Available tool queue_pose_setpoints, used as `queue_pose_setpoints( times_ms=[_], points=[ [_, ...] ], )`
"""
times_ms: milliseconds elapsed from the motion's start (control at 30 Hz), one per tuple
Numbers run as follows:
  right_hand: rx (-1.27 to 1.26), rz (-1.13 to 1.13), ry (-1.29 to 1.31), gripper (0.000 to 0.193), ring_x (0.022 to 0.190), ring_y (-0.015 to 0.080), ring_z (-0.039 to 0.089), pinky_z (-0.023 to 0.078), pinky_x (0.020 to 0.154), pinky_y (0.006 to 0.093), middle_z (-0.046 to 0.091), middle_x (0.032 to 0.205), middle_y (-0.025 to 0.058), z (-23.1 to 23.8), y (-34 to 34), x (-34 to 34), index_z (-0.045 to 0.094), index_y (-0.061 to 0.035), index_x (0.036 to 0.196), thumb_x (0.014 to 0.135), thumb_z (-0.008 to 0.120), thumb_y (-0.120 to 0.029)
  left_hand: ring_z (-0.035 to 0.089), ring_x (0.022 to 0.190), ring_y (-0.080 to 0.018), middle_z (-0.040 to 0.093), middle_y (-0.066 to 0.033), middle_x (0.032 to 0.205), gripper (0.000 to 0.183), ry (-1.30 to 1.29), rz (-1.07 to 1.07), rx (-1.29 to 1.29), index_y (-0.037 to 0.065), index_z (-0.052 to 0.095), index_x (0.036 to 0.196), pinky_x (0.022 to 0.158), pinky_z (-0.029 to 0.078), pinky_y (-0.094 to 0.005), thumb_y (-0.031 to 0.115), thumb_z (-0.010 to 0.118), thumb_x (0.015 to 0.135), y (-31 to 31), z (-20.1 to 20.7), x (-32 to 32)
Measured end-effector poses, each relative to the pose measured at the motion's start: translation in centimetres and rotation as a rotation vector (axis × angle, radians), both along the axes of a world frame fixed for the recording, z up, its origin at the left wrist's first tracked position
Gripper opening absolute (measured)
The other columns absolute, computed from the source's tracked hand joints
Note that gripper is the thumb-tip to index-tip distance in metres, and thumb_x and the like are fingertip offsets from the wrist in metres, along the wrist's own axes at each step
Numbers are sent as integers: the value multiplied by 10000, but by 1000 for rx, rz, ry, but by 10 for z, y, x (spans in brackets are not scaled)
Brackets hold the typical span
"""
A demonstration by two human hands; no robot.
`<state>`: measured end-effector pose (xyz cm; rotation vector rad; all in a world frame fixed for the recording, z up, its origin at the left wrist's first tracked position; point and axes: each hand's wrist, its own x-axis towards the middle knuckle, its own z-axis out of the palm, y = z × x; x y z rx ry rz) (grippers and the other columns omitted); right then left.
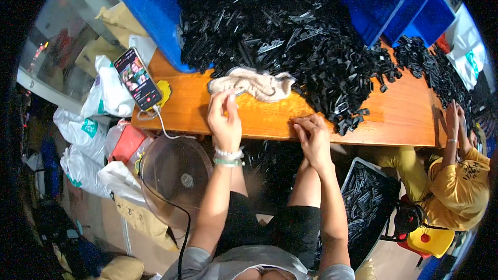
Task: The person assembles black plastic components by fitting small plastic pieces together by hand and dips them into a bowl of water on the table.
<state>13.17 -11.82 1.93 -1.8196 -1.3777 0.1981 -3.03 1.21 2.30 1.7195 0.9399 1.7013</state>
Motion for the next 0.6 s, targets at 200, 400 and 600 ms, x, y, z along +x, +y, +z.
queue_pose_setpoints(
  times_ms=[200,400,600],
  points=[
    [285,-11,-266,324,922,317,570,460,834,396,607,986,138,6,44,12,652,-31,1014,730,580,106,607,833,-300,601,-136,919,215,239,56,212,24,647,965,725,493,-369,-62,547,796,85,25,32],
    [48,-310,-757,461,1298,294,389,266,1053,500,442,1406,92,9,100,45,458,-190,1373,922,527,-254,585,786,-294,570,-137,853,112,165,16,294,2,607,911,702,483,-378,15,582,803,87,58,61],
    [-38,-290,-804,500,1321,348,348,194,1089,536,419,1439,57,-14,108,36,388,-211,1429,956,464,-353,585,785,-274,565,-125,872,108,219,-317,434,11,591,930,676,496,-368,38,587,826,41,70,17]
  ],
)
